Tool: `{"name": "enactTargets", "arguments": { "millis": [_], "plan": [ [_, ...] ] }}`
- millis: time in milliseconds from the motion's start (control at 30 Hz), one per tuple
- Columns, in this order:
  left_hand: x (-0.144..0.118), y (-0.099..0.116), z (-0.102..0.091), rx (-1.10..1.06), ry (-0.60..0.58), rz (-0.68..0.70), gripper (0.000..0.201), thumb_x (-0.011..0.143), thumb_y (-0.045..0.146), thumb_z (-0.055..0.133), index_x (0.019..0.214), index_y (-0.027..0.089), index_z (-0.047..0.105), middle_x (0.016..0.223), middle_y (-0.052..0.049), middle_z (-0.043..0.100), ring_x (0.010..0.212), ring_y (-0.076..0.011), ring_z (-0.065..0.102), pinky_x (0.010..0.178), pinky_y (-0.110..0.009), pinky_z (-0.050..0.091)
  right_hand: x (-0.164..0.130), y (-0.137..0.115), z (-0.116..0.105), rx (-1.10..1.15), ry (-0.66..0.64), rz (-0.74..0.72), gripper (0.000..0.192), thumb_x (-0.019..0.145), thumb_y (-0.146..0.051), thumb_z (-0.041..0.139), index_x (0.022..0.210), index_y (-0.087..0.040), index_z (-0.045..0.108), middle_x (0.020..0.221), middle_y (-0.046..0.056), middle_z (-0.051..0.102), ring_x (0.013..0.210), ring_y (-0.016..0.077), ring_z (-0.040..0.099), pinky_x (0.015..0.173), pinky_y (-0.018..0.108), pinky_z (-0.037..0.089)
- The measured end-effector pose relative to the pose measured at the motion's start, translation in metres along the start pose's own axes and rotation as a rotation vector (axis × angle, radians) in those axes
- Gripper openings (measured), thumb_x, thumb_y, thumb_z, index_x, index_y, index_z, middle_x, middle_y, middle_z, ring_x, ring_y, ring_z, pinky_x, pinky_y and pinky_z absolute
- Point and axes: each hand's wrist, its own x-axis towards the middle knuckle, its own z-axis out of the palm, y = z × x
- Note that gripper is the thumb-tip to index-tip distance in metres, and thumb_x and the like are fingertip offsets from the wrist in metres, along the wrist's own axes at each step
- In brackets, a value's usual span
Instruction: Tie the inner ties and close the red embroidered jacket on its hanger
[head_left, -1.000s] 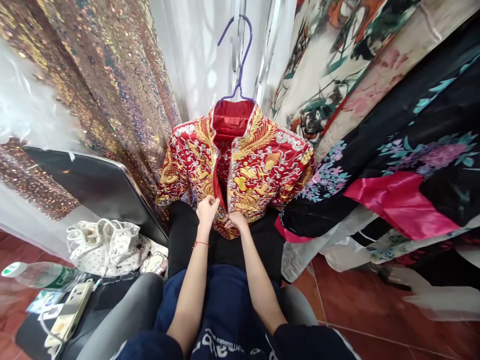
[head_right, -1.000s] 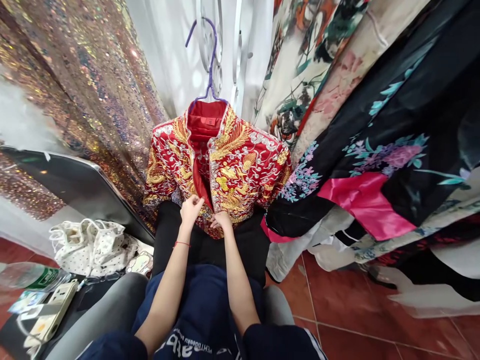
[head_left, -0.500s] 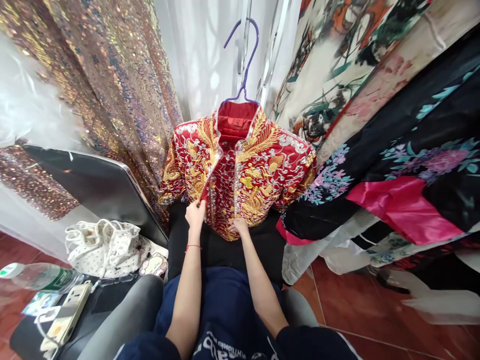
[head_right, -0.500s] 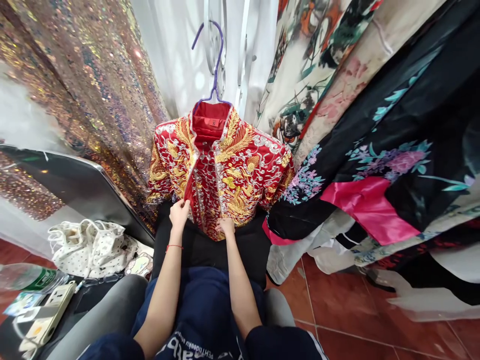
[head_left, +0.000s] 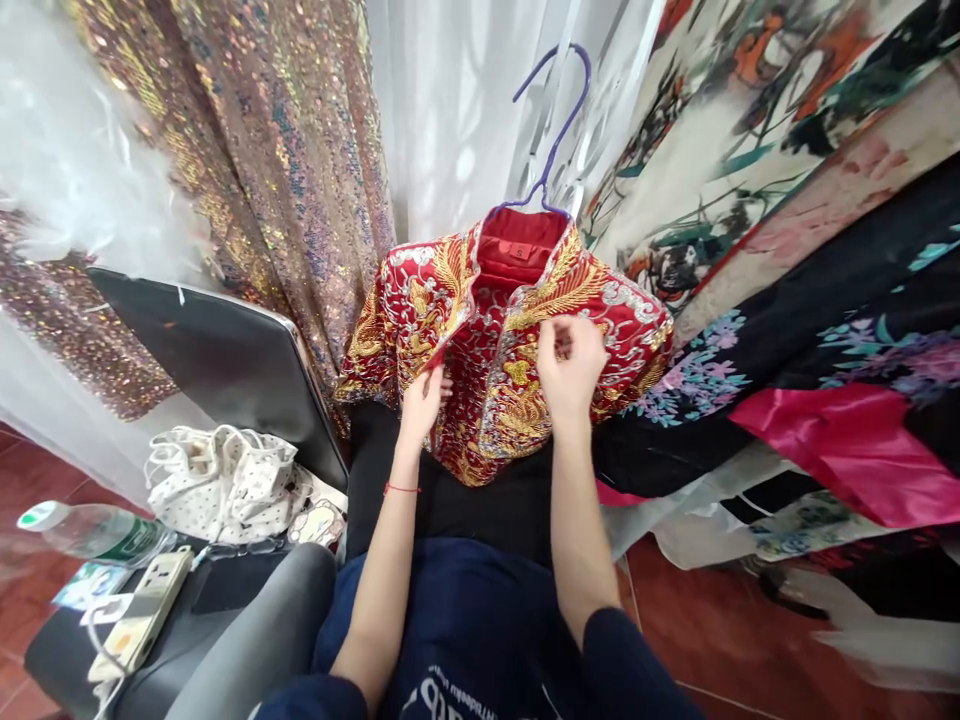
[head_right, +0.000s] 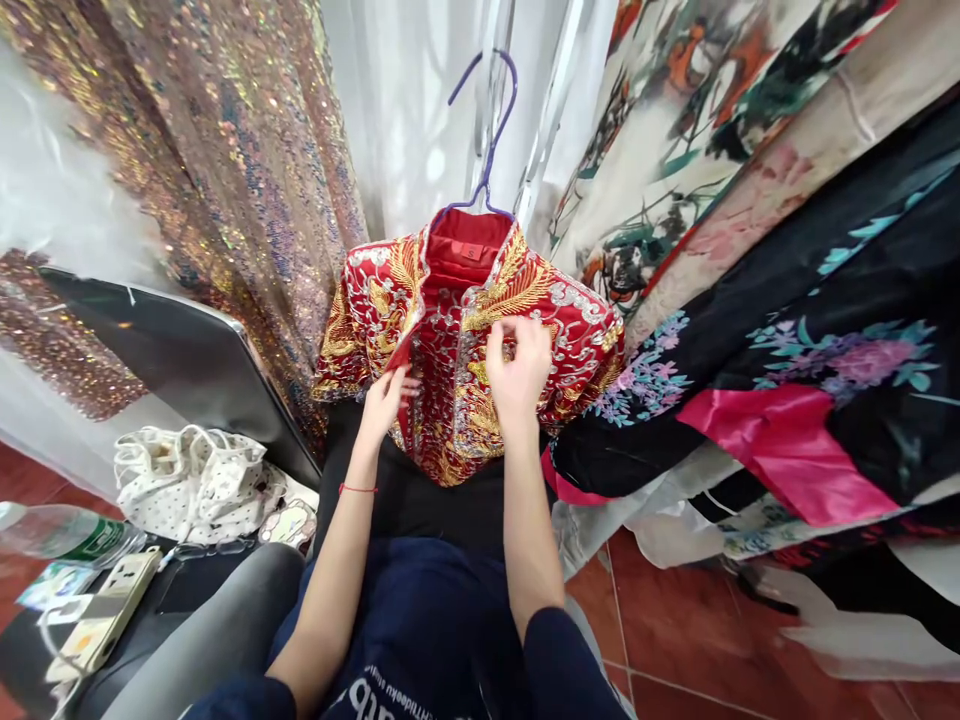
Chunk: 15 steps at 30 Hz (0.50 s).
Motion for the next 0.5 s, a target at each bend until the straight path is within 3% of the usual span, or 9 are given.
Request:
{"name": "enactTargets", "arguments": {
  "millis": [100,200,300,367,500],
  "plan": [
    [0.010,0.035,0.002,-0.074,0.047,0.195,0.052,0.095,0.046,0.053,0.139,0.018,0.054,0.139,-0.014,0.063,0.119,-0.0218,0.066,0.079,-0.027,0.059,0.040,-0.010,-0.002,-0.242,0.128,-0.146,0.033,0.092,-0.050,0.051,0.104,-0.020,0.060,0.109,0.015,0.059,0.109,0.0322,0.054,0.097,0.055,0.042],
    [0.016,0.069,0.004,-0.020,0.036,0.380,0.056,0.094,0.050,0.056,0.140,0.017,0.053,0.144,-0.014,0.059,0.122,-0.0240,0.065,0.092,-0.032,0.058,0.063,-0.023,0.008,-0.320,0.078,-0.167,0.058,0.086,-0.063,0.055,0.122,-0.018,0.053,0.127,0.022,0.049,0.126,0.0409,0.043,0.102,0.067,0.033],
    [0.017,0.093,0.003,0.077,0.068,0.474,0.062,0.096,0.053,0.052,0.145,0.017,0.047,0.142,-0.015,0.060,0.126,-0.0243,0.063,0.108,-0.036,0.051,0.072,-0.032,0.020,-0.340,0.029,-0.163,0.071,0.085,-0.065,0.055,0.133,-0.013,0.045,0.136,0.027,0.045,0.131,0.0438,0.038,0.105,0.070,0.026],
    [0.019,0.103,-0.001,0.145,0.132,0.481,0.065,0.096,0.055,0.050,0.146,0.014,0.046,0.140,-0.017,0.062,0.130,-0.0265,0.060,0.115,-0.039,0.044,0.075,-0.032,0.024,-0.363,0.021,-0.129,0.069,0.085,-0.061,0.054,0.132,-0.011,0.046,0.131,0.026,0.050,0.125,0.0421,0.043,0.105,0.068,0.027],
    [0.037,0.119,-0.015,0.264,0.297,0.468,0.074,0.095,0.061,0.046,0.146,0.007,0.042,0.147,-0.025,0.052,0.140,-0.0326,0.049,0.120,-0.043,0.035,0.082,-0.026,0.017,-0.415,-0.023,-0.098,0.040,0.087,-0.037,0.047,0.118,-0.013,0.053,0.116,0.021,0.061,0.112,0.0367,0.053,0.100,0.061,0.034]
  ]
}}
